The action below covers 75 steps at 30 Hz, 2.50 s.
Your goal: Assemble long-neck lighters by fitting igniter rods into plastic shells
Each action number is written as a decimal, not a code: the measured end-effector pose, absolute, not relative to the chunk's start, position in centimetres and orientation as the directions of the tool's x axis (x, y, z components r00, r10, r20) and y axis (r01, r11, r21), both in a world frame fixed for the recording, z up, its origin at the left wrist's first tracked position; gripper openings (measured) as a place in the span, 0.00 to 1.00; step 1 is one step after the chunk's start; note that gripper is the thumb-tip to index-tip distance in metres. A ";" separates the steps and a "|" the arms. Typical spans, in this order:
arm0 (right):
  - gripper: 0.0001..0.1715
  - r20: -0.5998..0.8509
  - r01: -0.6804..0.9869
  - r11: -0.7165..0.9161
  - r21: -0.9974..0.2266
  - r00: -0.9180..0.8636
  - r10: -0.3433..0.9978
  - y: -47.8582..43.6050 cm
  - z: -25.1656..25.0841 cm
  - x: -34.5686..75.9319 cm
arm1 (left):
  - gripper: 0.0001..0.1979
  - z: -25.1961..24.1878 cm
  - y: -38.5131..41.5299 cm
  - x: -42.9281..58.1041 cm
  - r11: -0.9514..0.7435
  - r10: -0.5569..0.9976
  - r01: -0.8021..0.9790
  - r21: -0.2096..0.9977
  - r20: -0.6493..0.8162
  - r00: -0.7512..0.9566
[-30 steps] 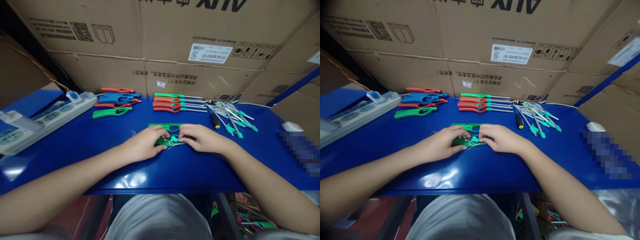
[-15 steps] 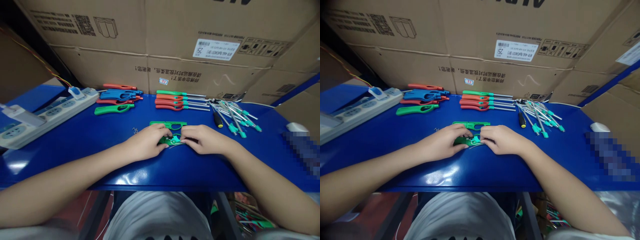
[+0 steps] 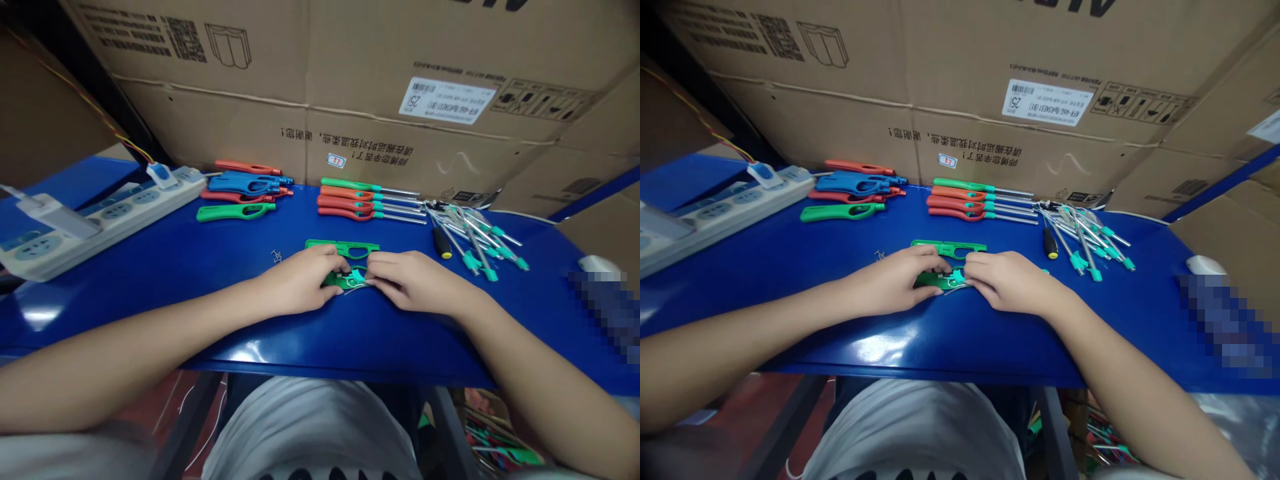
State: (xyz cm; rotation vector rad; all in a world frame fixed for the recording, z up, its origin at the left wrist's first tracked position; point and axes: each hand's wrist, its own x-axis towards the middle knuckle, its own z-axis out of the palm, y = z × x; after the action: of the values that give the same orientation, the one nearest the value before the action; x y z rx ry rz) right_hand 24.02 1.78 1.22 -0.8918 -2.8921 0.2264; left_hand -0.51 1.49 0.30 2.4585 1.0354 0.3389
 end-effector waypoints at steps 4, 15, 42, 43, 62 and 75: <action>0.12 0.056 0.557 0.823 -0.115 -0.823 0.565 1.8 1.1 24.0 | 0.16 0.2 1.5 -0.5 -0.616 0.725 0.616 0.491 0.047 0.687; 0.11 0.013 0.534 0.845 -0.024 -0.845 0.534 1.4 1.4 23.6 | 0.19 0.2 1.2 -0.5 -0.655 0.712 0.612 0.443 0.090 0.697; 0.07 0.048 0.522 0.751 -0.404 -0.808 0.588 2.2 1.7 24.6 | 0.21 0.0 1.1 -0.4 -0.862 0.505 0.507 0.013 0.106 0.856; 0.08 0.051 0.511 0.751 -0.418 -0.812 0.582 2.3 1.7 24.6 | 0.21 0.0 1.1 -0.4 -0.862 0.507 0.506 0.043 0.108 0.855; 0.13 0.011 0.598 0.726 -0.340 -0.769 0.639 2.1 1.5 23.9 | 0.13 -0.6 1.2 -0.2 -0.781 0.608 0.531 0.329 0.206 0.767; 0.15 0.015 0.716 0.657 -0.235 -0.674 0.739 1.3 1.2 22.5 | 0.15 0.2 0.1 0.1 -0.787 0.615 0.589 0.185 0.142 0.776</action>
State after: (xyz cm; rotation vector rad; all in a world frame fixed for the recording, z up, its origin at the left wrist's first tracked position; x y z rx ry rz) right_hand 22.52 1.28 1.22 -1.2154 -2.7595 0.3202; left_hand 0.14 0.13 0.20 2.8371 0.9662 0.2942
